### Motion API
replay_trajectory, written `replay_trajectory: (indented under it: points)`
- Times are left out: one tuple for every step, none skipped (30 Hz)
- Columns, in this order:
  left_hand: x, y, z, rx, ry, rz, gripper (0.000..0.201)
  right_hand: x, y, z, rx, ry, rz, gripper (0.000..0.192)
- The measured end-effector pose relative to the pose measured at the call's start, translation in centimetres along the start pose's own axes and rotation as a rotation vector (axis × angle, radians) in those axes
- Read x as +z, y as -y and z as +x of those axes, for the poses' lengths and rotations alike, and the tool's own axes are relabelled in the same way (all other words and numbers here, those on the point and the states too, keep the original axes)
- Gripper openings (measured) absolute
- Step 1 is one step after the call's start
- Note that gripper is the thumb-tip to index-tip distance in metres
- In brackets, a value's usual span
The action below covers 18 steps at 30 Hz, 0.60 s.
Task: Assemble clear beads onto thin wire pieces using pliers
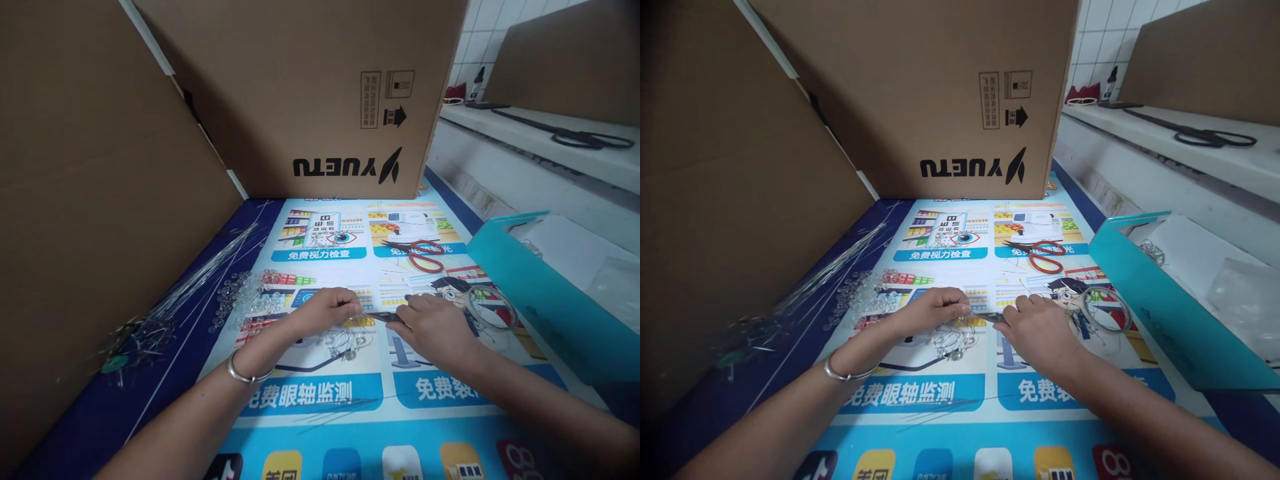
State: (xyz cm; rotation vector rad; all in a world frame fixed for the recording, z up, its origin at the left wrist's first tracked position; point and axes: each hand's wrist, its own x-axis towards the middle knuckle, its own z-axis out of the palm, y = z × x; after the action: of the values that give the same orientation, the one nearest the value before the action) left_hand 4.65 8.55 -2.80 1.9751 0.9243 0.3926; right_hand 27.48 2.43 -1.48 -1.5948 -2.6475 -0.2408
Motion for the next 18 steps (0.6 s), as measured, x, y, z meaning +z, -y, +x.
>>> replay_trajectory:
  points:
    - [0.0,-0.1,0.0,-0.002,0.004,0.008,0.027,-0.1,-0.1,0.0,-0.009,0.012,0.009,0.035]
    - [0.0,-0.1,-0.1,-0.002,0.007,0.018,0.027,-0.2,-0.3,0.0,-0.022,0.030,0.025,0.035]
    - [0.0,-0.2,-0.1,-0.002,0.005,0.030,0.027,-0.4,-0.5,-0.1,-0.036,0.051,0.048,0.035]
    - [-0.1,-0.3,-0.2,0.001,0.003,0.044,0.027,-0.7,-0.8,-0.1,-0.047,0.073,0.076,0.035]
    - [-0.2,-0.4,-0.2,0.005,-0.001,0.063,0.027,-1.1,-1.1,-0.1,-0.053,0.091,0.107,0.036]
    - [-0.3,-0.6,-0.3,0.011,-0.006,0.088,0.027,-1.5,-1.4,-0.1,-0.048,0.099,0.135,0.036]
    - [-0.4,-0.7,-0.3,0.017,-0.008,0.120,0.027,-1.8,-1.7,0.0,-0.033,0.095,0.158,0.036]
    - [-0.4,-0.9,-0.4,0.022,-0.009,0.158,0.027,-2.2,-2.0,0.1,-0.013,0.082,0.177,0.036]
    - [-0.4,-1.2,-0.4,0.025,-0.006,0.202,0.027,-2.6,-2.1,0.2,0.008,0.069,0.191,0.037]
    - [-0.4,-1.3,-0.5,0.025,-0.005,0.251,0.027,-2.9,-2.2,0.4,0.019,0.059,0.201,0.037]
    - [-0.3,-1.5,-0.5,0.019,-0.005,0.302,0.028,-3.1,-2.2,0.6,0.017,0.057,0.208,0.037]
    - [-0.2,-1.7,-0.5,0.009,-0.008,0.352,0.028,-3.3,-2.1,0.7,0.007,0.063,0.210,0.037]
    - [-0.1,-1.8,-0.6,-0.001,-0.014,0.400,0.027,-3.5,-1.9,0.9,-0.007,0.072,0.205,0.038]
    - [0.0,-1.8,-0.6,-0.010,-0.022,0.445,0.027,-3.6,-1.7,1.0,-0.017,0.083,0.194,0.038]
    - [0.1,-1.9,-0.6,-0.018,-0.031,0.486,0.027,-3.7,-1.4,1.2,-0.023,0.092,0.178,0.038]
    - [0.2,-1.9,-0.7,-0.026,-0.040,0.521,0.027,-3.8,-1.2,1.3,-0.023,0.098,0.159,0.039]
    - [0.3,-1.9,-0.7,-0.032,-0.045,0.550,0.027,-3.9,-0.9,1.4,-0.018,0.098,0.137,0.039]
    - [0.3,-1.9,-0.7,-0.037,-0.049,0.575,0.028,-4.0,-0.7,1.5,-0.012,0.095,0.118,0.039]
